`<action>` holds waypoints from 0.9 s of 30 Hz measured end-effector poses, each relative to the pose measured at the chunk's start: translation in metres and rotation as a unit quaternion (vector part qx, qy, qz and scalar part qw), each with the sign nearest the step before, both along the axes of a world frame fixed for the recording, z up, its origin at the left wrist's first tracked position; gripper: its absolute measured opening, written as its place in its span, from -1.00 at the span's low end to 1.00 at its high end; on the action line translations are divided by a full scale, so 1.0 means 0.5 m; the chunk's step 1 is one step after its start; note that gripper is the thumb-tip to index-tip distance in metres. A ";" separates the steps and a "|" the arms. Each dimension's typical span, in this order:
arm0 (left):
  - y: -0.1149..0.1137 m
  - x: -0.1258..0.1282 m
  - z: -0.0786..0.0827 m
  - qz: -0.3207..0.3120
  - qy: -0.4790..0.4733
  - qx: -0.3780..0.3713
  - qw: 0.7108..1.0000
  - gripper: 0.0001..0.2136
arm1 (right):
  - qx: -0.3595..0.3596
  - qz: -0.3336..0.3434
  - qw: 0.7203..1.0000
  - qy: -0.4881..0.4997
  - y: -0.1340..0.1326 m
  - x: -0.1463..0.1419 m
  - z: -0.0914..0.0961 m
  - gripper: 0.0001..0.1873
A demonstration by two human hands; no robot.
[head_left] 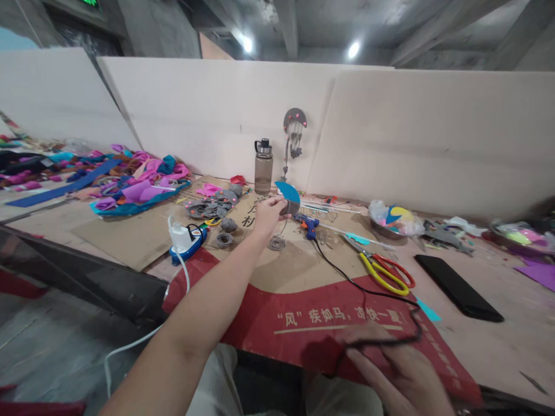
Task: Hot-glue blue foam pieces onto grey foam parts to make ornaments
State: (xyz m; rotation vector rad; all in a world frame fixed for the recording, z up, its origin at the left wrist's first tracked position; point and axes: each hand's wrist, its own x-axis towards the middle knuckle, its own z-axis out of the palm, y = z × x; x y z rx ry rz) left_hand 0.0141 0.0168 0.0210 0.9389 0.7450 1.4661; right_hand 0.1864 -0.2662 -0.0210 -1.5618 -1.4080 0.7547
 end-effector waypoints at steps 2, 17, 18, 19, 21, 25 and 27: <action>0.004 -0.003 -0.002 0.005 -0.001 0.000 1.000 -0.87 | 0.027 0.076 0.996 -0.046 0.056 -0.039 0.021 -0.74; 0.004 0.009 -0.029 -0.034 0.022 -0.003 0.999 -0.81 | -0.240 0.349 0.831 0.361 0.150 -0.222 0.059 -0.56; 0.006 0.008 -0.030 -0.034 0.018 -0.007 0.999 -0.80 | -0.229 0.341 0.826 0.385 0.169 -0.225 0.062 -0.57; 0.008 0.006 -0.030 -0.033 0.014 -0.010 0.999 -0.80 | -0.214 0.332 0.826 0.402 0.188 -0.222 0.066 -0.58; 0.013 0.002 -0.032 -0.026 0.009 -0.013 1.000 -0.79 | -0.187 0.312 0.830 0.424 0.222 -0.210 0.074 -0.60; 0.027 -0.002 -0.038 -0.017 0.020 -0.021 0.999 -0.78 | -0.166 0.296 0.826 0.450 0.256 -0.202 0.098 -0.62; 0.032 -0.002 -0.042 -0.016 0.031 -0.034 0.999 -0.78 | -0.172 0.326 0.808 0.459 0.256 -0.217 0.106 -0.62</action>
